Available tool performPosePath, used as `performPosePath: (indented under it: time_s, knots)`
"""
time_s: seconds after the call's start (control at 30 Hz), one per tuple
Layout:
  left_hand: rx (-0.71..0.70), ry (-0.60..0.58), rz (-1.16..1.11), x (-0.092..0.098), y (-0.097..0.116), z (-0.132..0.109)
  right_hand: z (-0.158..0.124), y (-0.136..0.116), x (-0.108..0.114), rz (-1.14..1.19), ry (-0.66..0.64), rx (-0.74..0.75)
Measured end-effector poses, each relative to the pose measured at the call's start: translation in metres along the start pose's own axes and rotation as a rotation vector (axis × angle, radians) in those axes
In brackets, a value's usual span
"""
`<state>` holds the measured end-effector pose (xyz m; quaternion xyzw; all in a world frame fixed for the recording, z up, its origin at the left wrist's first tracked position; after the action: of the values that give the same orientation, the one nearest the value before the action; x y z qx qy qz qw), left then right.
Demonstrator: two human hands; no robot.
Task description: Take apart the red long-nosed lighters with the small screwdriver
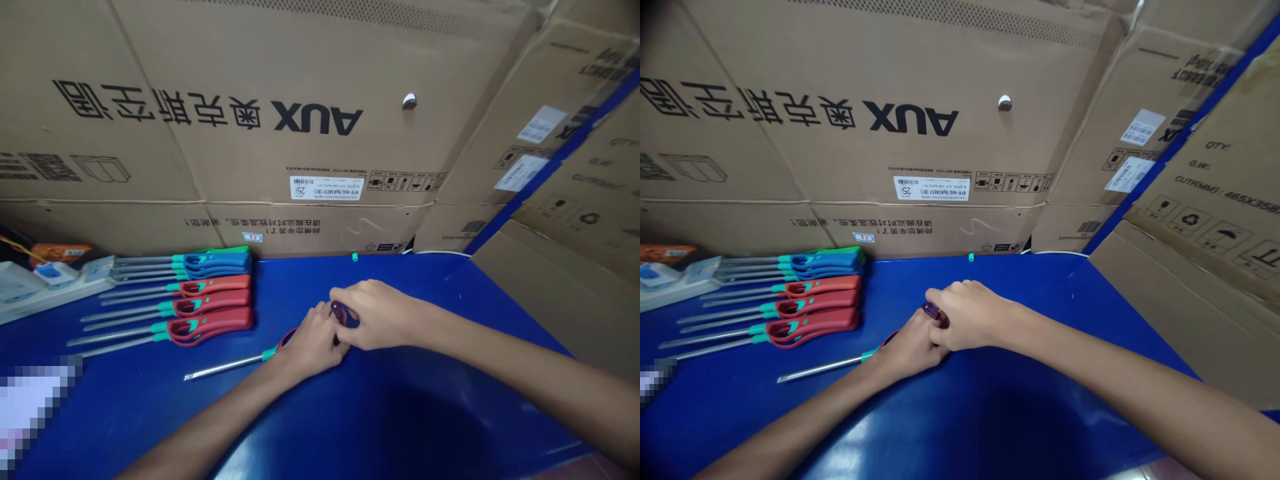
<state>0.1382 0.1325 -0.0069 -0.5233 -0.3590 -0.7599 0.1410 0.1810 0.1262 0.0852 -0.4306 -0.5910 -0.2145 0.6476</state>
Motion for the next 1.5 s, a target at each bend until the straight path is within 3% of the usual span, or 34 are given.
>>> performPosePath:
  time_s: [0.13,0.27,0.37,0.47,0.6,0.7,0.83,1.0,1.2,1.37,1.5]
  knots:
    - [-0.024,0.013,0.014,0.004,0.000,-0.001,-0.003,0.000,0.011,0.213,0.084,0.041]
    - [0.015,-0.090,0.023,0.010,-0.005,-0.004,-0.017,0.035,0.034,0.426,0.365,-0.103]
    - [0.041,-0.199,-0.094,0.016,-0.003,-0.005,-0.029,0.062,0.031,0.493,0.452,-0.183]
    - [0.015,-0.248,-0.150,0.020,0.002,-0.003,-0.039,0.082,0.012,0.514,0.420,-0.252]
    - [-0.048,-0.179,0.088,0.020,0.004,0.003,-0.047,0.095,-0.010,0.565,0.390,-0.302]
    - [-0.015,-0.197,0.188,0.017,0.002,-0.001,-0.052,0.102,-0.018,0.627,0.421,-0.323]
    - [0.039,-0.282,0.167,0.023,0.002,-0.012,-0.056,0.109,-0.023,0.687,0.480,-0.335]
    - [0.103,-0.159,0.034,0.050,-0.007,-0.018,-0.056,0.105,-0.027,0.704,0.495,-0.315]
    - [0.067,-0.188,0.069,0.031,-0.016,-0.031,-0.055,0.093,-0.024,0.703,0.470,-0.276]
    - [0.127,0.039,0.020,0.053,-0.020,-0.034,-0.056,0.089,-0.022,0.687,0.468,-0.273]
    - [0.062,-0.130,0.021,0.039,-0.011,-0.033,-0.056,0.086,-0.021,0.696,0.488,-0.256]
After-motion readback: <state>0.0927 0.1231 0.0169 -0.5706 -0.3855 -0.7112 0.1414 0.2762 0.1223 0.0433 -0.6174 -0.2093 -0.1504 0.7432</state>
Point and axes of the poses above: each hand's wrist, its own z-axis towards the middle knuckle, its own x-axis out of the back of the hand, y = z × x, the point moved 8 cm from there along z, towards the middle knuckle, and after that the axes turned 8 degrees about z, right-handed, at the moved point
